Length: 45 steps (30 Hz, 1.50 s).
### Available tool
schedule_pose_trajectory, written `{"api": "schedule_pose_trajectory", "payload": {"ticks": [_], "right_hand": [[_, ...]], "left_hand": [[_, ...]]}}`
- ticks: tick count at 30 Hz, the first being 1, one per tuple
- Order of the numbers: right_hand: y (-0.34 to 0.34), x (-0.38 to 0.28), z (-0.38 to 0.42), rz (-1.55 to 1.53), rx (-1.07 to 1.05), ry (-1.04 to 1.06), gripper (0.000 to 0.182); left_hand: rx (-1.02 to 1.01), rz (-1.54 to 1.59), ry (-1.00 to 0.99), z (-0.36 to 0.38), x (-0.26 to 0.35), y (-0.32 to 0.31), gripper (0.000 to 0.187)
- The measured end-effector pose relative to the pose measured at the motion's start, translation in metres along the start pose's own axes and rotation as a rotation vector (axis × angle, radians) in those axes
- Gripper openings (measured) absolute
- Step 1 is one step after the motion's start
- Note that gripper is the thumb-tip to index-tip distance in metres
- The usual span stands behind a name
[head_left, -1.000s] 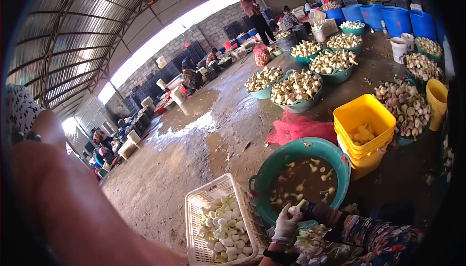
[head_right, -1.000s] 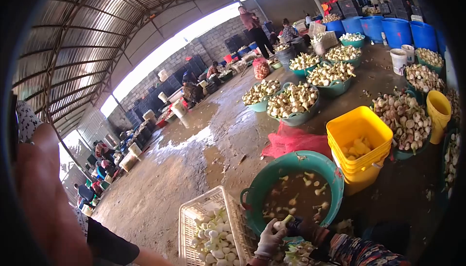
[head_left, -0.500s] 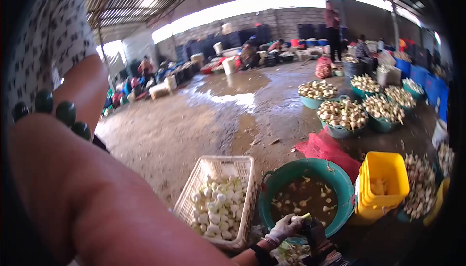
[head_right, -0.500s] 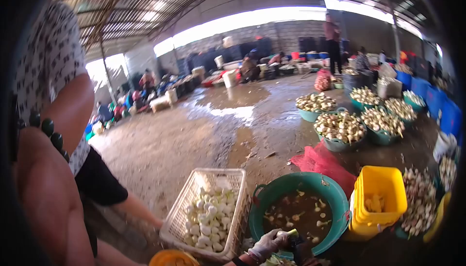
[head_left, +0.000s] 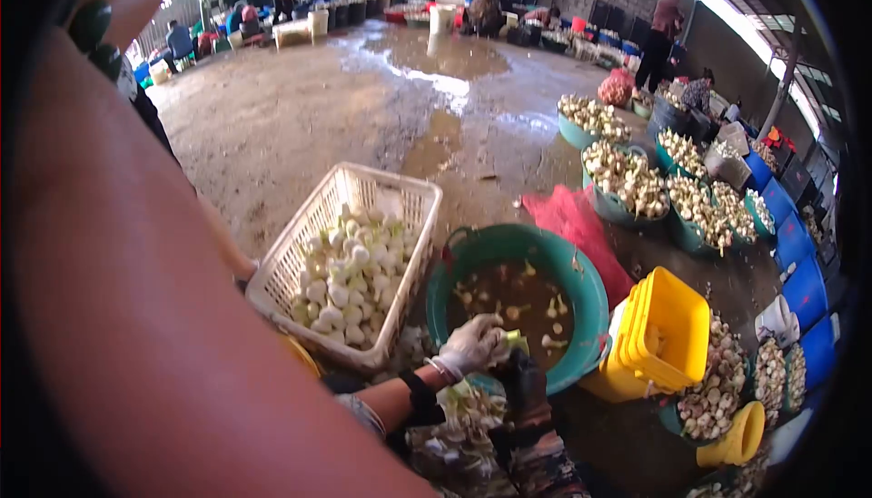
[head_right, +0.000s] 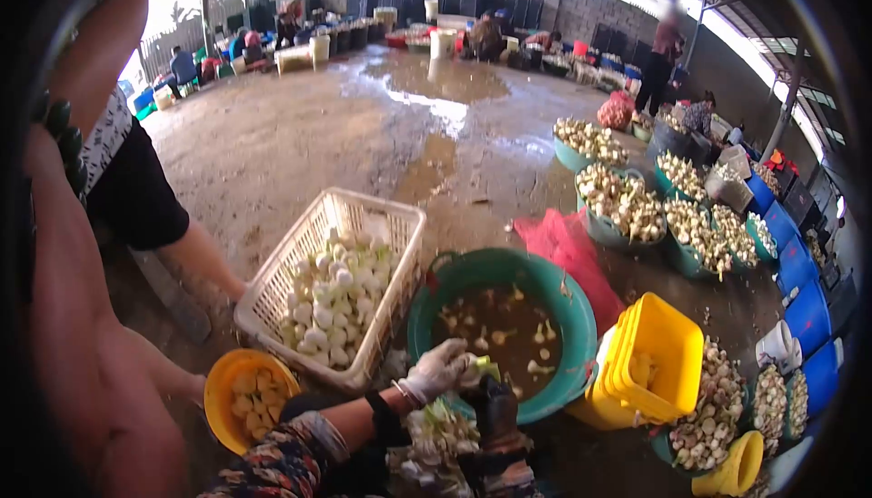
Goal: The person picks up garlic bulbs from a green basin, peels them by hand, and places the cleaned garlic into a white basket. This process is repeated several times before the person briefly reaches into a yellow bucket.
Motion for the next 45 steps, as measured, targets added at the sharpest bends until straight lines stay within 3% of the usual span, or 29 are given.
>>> {"api": "schedule_pose_trajectory", "payload": {"ticks": [1,2,4,5,6,8,9,11,12,14,16,17,18,20,21,22,23,24,26,27,28,30,33,35,37,39,40,42,45], "right_hand": [[-0.015,0.037,0.004,-0.792,0.116,-0.532,0.022],[-0.015,0.048,0.003,-0.681,0.134,-0.411,0.023],[-0.013,0.021,0.0,-0.655,0.09,-0.348,0.024],[-0.022,0.016,0.007,-0.925,0.107,-0.649,0.024],[-0.025,0.013,0.007,-0.931,0.109,-0.647,0.024],[-0.01,-0.018,-0.004,-0.494,0.107,-0.17,0.024],[-0.009,-0.014,-0.004,-0.498,0.115,-0.17,0.024],[-0.019,0.034,0.0,-0.705,0.085,-0.538,0.023],[-0.015,0.054,0.001,-0.713,0.098,-0.543,0.023],[-0.016,0.098,-0.002,-0.465,0.129,-0.501,0.02],[-0.016,0.096,0.003,-0.199,0.079,-0.387,0.019],[-0.027,0.098,0.01,0.041,0.051,-0.094,0.021],[-0.037,0.068,0.021,-0.082,0.044,0.029,0.031],[-0.096,0.094,0.063,0.093,-0.278,0.076,0.048],[-0.083,0.046,0.059,0.134,-0.306,0.176,0.061],[-0.071,0.028,0.048,0.113,-0.222,0.175,0.053],[-0.073,0.044,0.042,0.078,-0.287,0.005,0.035],[-0.061,0.054,0.027,0.158,-0.197,-0.037,0.023],[-0.041,0.05,0.002,0.092,-0.053,0.033,0.017],[-0.039,0.057,-0.002,0.004,-0.099,-0.149,0.016],[-0.035,0.05,-0.007,0.005,-0.095,-0.161,0.016],[-0.008,0.023,-0.027,-0.136,0.114,-0.017,0.023],[0.009,0.09,-0.058,-0.028,0.163,-0.155,0.025],[0.022,0.132,-0.07,-0.011,0.176,-0.27,0.025],[0.035,0.154,-0.08,0.229,0.162,-0.222,0.026],[0.032,0.175,-0.085,0.368,0.096,-0.266,0.028],[0.026,0.188,-0.084,0.494,0.023,-0.296,0.03],[-0.002,0.221,-0.087,0.563,-0.106,-0.236,0.028],[-0.049,0.258,-0.101,0.894,-0.32,-0.087,0.026]], "left_hand": [[-0.002,0.112,0.028,-0.002,-0.01,-0.007,0.04],[-0.071,0.226,0.0,-0.001,-0.015,-0.017,0.04],[-0.155,0.083,-0.006,0.008,0.015,-0.006,0.038],[-0.173,0.319,0.207,0.013,0.007,-0.01,0.035],[-0.174,0.314,0.204,0.01,0.001,-0.011,0.035],[-0.165,0.153,0.167,0.001,-0.017,-0.015,0.031],[-0.15,0.133,0.184,0.002,-0.009,-0.01,0.025],[-0.184,0.304,0.273,0.001,-0.012,-0.01,0.024],[-0.214,0.479,0.376,0.006,-0.018,-0.014,0.023],[-0.293,0.693,0.314,0.002,-0.021,-0.021,0.031],[-0.344,0.857,0.337,0.005,-0.002,-0.015,0.036],[-0.311,0.849,0.306,0.003,0.011,-0.008,0.038],[-0.315,0.786,0.289,0.0,0.022,-0.002,0.041],[-0.272,0.901,0.197,-0.007,0.039,0.01,0.045],[-0.299,0.957,0.238,-0.005,0.041,0.012,0.046],[-0.312,0.989,0.285,-0.005,0.037,0.011,0.047],[-0.306,1.003,0.323,-0.005,0.036,0.012,0.047],[-0.299,1.018,0.364,-0.002,0.036,0.012,0.047],[-0.252,1.039,0.483,0.0,0.029,0.01,0.045],[-0.236,1.032,0.519,0.0,0.024,0.01,0.041],[-0.243,1.029,0.53,-0.002,0.021,0.009,0.041],[-0.204,0.929,0.483,-0.014,0.01,0.012,0.036],[0.078,0.708,0.317,-0.043,0.008,0.055,0.029],[0.272,0.475,0.065,-0.06,0.022,0.107,0.029],[0.498,0.28,0.041,-0.079,-0.013,0.156,0.022],[0.669,0.191,0.211,-0.081,-0.034,0.191,0.028],[0.694,-0.369,0.068,-0.078,-0.005,0.204,0.038],[0.852,-0.83,-0.317,-0.083,-0.009,0.218,0.044],[0.589,-0.621,-0.248,-0.091,0.002,0.177,0.045]]}}
Point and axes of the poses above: each hand's wrist, its own z-axis away from the middle knuckle, its own y-axis out of the back of the hand, x = y × z, the point moved 10 cm from there along -z, towards the middle knuckle, and after that the axes turned 15 degrees about x, right-handed, at the moved point
